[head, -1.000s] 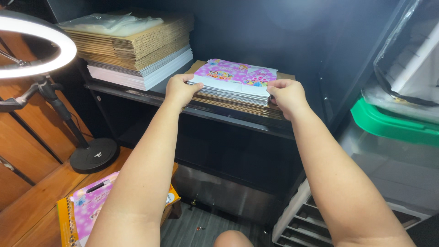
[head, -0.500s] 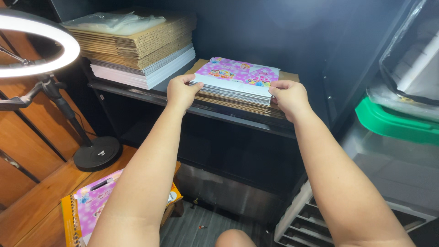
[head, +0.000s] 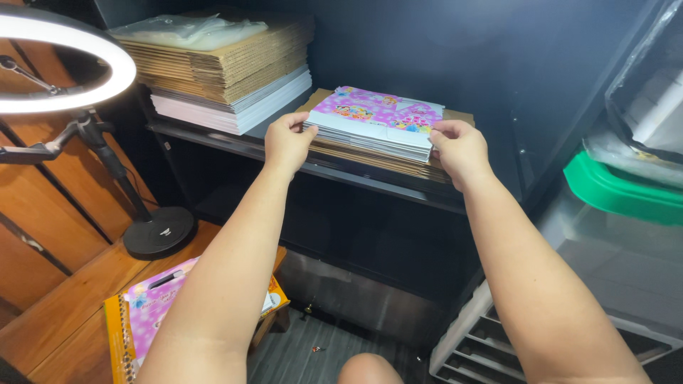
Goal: The person repeatedly picks up a stack of pink printed papers from a wooden bench and places them onto a shelf. The action is performed multiple times in a repetitive loop.
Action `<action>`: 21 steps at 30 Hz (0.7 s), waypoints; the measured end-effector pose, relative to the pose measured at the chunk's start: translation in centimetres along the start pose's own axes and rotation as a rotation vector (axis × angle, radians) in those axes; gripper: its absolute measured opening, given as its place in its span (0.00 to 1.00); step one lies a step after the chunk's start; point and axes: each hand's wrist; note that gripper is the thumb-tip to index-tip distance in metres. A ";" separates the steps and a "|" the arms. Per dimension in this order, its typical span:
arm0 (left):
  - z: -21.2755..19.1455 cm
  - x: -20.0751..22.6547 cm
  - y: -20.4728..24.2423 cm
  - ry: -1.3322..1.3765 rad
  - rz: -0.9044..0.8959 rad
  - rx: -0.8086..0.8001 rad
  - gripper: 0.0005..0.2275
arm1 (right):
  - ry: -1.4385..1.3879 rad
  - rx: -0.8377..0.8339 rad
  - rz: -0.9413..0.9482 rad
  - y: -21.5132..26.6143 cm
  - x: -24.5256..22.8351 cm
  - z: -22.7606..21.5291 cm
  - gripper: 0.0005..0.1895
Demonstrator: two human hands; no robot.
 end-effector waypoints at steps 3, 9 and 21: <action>-1.2 -0.9 1.6 -0.118 0.205 0.020 0.15 | 0.200 0.214 -0.227 -1.2 0.6 -1.0 0.13; -5.8 -5.0 8.3 -0.108 0.144 -0.021 0.14 | -0.092 0.144 -0.728 7.7 -2.5 -0.1 0.12; -22.6 -24.7 29.0 -0.496 -0.214 0.350 0.10 | -0.181 -0.342 -0.520 16.5 5.4 12.8 0.10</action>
Point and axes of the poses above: each hand's wrist, its own y-axis away from the middle knuckle, its own z-axis out of the palm, x = y × z, and after that the axes turned 14 degrees about z, right-handed
